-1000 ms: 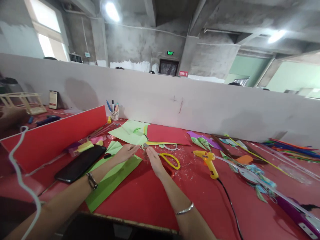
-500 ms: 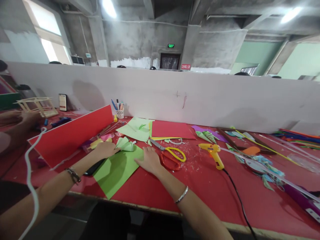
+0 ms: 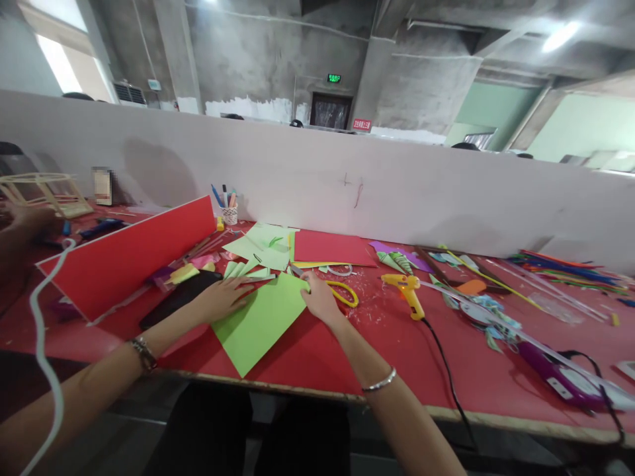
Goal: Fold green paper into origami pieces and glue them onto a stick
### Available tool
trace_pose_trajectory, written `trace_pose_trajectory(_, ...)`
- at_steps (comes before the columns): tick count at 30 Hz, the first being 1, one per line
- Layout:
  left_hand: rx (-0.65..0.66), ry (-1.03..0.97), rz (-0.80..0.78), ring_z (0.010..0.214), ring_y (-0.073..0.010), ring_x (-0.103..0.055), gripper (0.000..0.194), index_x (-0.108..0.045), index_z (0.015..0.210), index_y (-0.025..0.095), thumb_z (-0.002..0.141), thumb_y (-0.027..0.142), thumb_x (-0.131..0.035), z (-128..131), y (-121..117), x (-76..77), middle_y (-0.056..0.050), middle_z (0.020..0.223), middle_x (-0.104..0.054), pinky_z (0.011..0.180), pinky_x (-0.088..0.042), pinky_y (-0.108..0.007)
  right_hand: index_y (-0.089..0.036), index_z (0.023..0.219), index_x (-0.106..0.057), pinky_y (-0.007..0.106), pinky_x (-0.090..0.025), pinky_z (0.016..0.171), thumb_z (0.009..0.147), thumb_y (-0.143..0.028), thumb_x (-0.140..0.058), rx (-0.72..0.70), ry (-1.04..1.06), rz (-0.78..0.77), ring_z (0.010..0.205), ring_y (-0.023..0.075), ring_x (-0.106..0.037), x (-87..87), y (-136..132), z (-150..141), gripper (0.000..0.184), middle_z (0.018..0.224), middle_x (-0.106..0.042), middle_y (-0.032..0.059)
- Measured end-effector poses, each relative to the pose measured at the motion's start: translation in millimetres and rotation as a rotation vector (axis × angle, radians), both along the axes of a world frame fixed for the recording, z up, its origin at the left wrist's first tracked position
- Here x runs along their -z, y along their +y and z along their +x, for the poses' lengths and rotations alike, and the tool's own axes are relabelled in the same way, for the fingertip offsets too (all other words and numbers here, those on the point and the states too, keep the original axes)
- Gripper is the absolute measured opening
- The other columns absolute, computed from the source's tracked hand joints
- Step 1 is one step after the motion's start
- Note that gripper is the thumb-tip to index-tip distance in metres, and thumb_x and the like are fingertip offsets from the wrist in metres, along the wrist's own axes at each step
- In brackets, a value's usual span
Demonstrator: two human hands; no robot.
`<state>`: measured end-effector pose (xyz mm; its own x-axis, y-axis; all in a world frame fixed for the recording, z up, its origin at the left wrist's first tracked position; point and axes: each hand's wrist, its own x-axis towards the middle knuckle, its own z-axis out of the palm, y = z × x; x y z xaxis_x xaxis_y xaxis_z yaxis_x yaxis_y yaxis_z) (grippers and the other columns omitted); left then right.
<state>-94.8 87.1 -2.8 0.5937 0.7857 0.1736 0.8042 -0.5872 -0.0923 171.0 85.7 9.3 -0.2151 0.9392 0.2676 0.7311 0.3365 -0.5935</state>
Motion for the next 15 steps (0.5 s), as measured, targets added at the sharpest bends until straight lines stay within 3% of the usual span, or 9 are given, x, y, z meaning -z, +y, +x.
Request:
trace_pose_trajectory(4, -0.051, -0.125, -0.023, 0.117, -0.0254, -0.039, 0.039, -0.047, 0.119, 0.022, 0.081, 0.031, -0.045, 2, 0, 2.1, -0.009, 0.127, -0.044, 0.096, -0.032, -0.038, -0.018, 0.1, -0.052, 0.029, -0.043, 0.076, 0.074, -0.024, -0.047, 0.088, 0.111, 0.019, 0.096, 0.0206, -0.057, -3.2, -26, 34, 0.027, 0.1, -0.062, 0.007)
trace_pose_trajectory(8, 0.024, -0.326, -0.178, 0.118, -0.0249, -0.037, 0.044, -0.043, 0.122, 0.02, 0.083, 0.039, -0.042, 16, -12, -8.0, -0.01, 0.128, -0.042, 0.098, -0.031, -0.038, -0.016, 0.086, -0.058, 0.028, -0.045, 0.063, 0.076, -0.035, -0.046, 0.257, 0.14, 0.127, 0.07, 0.0185, -0.06, 2.2, -54, 59, 0.025, 0.086, -0.065, 0.0074)
trace_pose_trajectory(11, 0.088, -0.48, -0.313, 0.125, -0.0237, -0.029, 0.053, -0.03, 0.131, 0.021, 0.084, 0.046, -0.036, 29, -21, -14.0, -0.008, 0.136, -0.033, 0.101, -0.027, -0.037, -0.015, 0.085, -0.057, 0.026, -0.043, 0.055, 0.078, -0.041, -0.043, 0.396, 0.211, 0.217, 0.054, 0.0148, -0.055, -0.5, -67, 68, 0.031, 0.077, -0.064, 0.0066)
trace_pose_trajectory(15, 0.03, -0.599, -0.399, 0.128, -0.0238, -0.024, 0.063, -0.023, 0.134, 0.019, 0.082, 0.05, -0.039, 41, -24, -11.3, -0.01, 0.14, -0.027, 0.103, -0.024, -0.038, -0.015, 0.08, -0.055, 0.023, -0.04, 0.05, 0.079, -0.041, -0.04, 0.435, 0.262, 0.18, 0.047, 0.0129, -0.052, -12.0, -70, 75, 0.03, 0.066, -0.059, 0.0025)
